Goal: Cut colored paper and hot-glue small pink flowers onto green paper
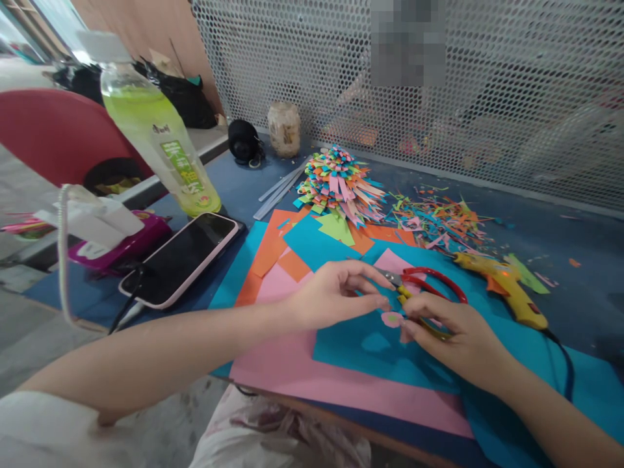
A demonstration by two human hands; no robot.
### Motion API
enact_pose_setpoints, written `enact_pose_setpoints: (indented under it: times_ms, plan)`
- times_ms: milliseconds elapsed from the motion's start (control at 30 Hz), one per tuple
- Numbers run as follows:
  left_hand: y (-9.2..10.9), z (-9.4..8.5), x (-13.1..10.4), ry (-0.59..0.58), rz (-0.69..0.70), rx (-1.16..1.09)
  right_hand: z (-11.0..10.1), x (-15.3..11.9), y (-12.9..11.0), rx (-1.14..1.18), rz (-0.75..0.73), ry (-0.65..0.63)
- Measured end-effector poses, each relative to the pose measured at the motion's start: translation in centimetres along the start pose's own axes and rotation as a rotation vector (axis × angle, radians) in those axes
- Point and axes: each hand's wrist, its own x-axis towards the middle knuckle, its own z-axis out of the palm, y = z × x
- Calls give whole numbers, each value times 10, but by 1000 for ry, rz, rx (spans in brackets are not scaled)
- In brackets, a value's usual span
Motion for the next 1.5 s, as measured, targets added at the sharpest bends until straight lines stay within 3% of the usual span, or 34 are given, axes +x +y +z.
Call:
enact_pose_setpoints:
  times_ms: [1033,1500]
  plan:
    - [-2,0,0,-38,25,105,-2,2,6,-34,-90,-54]
    - [-1,-2,0,-59,4,63,1,0,1,-4,-44,-10]
